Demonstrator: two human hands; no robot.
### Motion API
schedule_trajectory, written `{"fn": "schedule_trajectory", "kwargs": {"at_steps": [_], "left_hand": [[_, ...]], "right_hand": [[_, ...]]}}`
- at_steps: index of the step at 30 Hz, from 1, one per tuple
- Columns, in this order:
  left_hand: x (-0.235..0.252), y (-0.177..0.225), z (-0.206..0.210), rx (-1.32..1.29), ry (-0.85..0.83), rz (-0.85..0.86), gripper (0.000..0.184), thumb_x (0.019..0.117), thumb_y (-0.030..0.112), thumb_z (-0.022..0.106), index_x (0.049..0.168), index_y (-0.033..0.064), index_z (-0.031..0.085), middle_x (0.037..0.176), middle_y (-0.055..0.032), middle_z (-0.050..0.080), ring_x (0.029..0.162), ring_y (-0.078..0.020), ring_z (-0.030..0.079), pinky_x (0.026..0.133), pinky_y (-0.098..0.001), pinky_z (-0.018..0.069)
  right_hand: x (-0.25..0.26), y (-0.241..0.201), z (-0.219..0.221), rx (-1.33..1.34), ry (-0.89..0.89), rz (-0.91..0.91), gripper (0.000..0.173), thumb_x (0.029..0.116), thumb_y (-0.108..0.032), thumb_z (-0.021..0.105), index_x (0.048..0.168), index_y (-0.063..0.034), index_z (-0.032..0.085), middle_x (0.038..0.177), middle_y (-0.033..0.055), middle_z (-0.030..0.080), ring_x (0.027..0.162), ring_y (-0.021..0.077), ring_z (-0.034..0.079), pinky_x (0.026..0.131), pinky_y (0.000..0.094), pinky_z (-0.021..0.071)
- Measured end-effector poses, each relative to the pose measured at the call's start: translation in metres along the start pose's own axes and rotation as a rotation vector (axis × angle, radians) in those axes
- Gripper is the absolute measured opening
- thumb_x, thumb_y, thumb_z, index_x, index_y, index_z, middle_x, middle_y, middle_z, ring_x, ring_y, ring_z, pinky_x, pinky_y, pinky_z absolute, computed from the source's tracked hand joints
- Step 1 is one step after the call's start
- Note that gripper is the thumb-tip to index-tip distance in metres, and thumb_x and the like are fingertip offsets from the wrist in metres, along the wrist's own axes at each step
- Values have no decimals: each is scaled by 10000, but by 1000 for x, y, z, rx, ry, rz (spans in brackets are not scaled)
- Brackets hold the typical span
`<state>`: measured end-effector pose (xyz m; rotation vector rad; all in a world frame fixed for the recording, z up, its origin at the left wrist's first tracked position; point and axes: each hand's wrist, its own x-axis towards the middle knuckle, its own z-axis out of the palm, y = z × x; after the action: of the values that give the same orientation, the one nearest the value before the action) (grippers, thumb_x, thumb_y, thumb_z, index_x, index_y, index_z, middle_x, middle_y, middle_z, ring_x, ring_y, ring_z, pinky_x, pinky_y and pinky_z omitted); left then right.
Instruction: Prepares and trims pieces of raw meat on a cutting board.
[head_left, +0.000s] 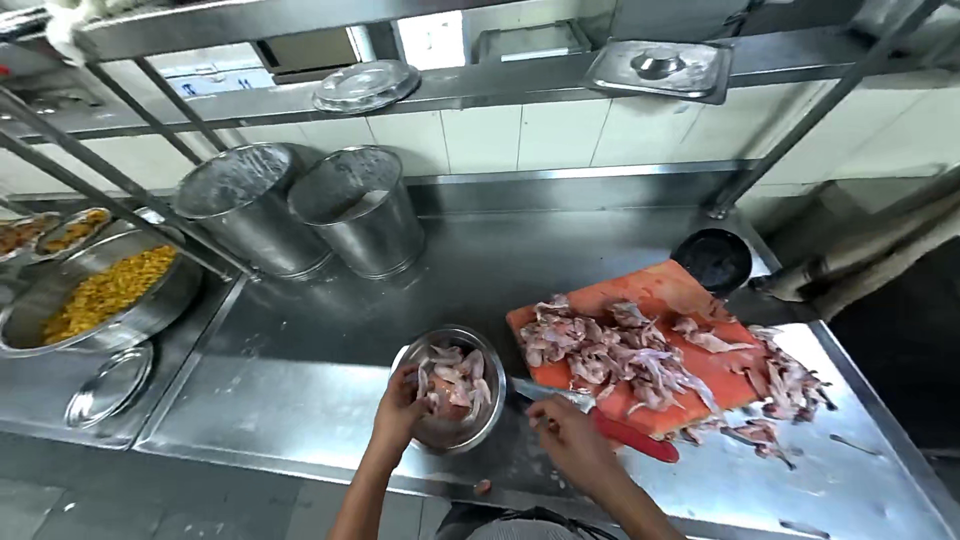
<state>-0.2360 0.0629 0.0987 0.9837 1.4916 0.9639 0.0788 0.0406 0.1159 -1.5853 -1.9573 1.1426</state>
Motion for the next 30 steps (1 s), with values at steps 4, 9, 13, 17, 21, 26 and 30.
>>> {"fn": "schedule_trajectory", "kwargs": {"at_steps": [4, 9, 13, 17, 21, 26, 30], "left_hand": [[-9, 14, 12, -23, 149, 78, 336, 907, -12, 687, 1234, -31, 610, 1005, -143, 749, 870, -231, 739, 778, -396, 628], [-40, 36, 39, -28, 193, 251, 239, 861, -49, 688, 1096, -49, 646, 941, -111, 729, 839, -178, 712, 772, -351, 618], [-58, 42, 55, -104, 169, 315, 205, 854, -70, 702, 1038, -22, 628, 892, -45, 723, 793, -129, 706, 740, -315, 621], [-58, 37, 53, -209, 214, 261, 178, 896, -92, 637, 1018, 27, 583, 840, -18, 713, 684, -104, 679, 614, -278, 597], [-55, 46, 78, -540, 269, -54, 126, 978, -82, 538, 1042, 22, 508, 874, -84, 704, 722, -171, 706, 662, -343, 625], [-53, 41, 124, -653, 157, -169, 167, 931, -127, 536, 998, 20, 498, 876, -107, 685, 741, -196, 694, 690, -366, 616], [-63, 28, 132, -194, 27, 196, 416, 805, -80, 717, 1177, -43, 533, 1123, -148, 678, 952, -221, 712, 802, -379, 631]], "right_hand": [[32, -43, 23, 26, -238, -25, 394, 1004, -283, 574, 1347, -95, 623, 1356, 143, 609, 1097, 258, 678, 948, 452, 574], [46, -76, 63, 347, -209, -11, 626, 995, -285, 633, 1535, -69, 402, 1388, 194, 595, 1155, 275, 676, 996, 469, 570], [53, -64, 68, 512, -191, 102, 442, 1018, -210, 536, 1440, -94, 471, 1045, 191, 697, 821, 300, 713, 759, 505, 597], [59, -48, 53, 691, -89, 258, 470, 973, -207, 604, 1402, -63, 478, 942, 144, 669, 704, 236, 670, 664, 424, 585], [54, -49, 49, 1363, 160, 465, 539, 923, -65, 734, 1348, -5, 407, 914, 124, 633, 718, 169, 647, 682, 320, 575], [43, -46, 46, 1410, 93, 511, 392, 1035, -268, 622, 1356, -71, 514, 1115, 104, 674, 987, 207, 676, 847, 413, 574], [39, -30, 23, 830, 78, 405, 280, 1049, -213, 554, 1218, 0, 622, 1032, 123, 696, 931, 196, 686, 858, 381, 570]]}}
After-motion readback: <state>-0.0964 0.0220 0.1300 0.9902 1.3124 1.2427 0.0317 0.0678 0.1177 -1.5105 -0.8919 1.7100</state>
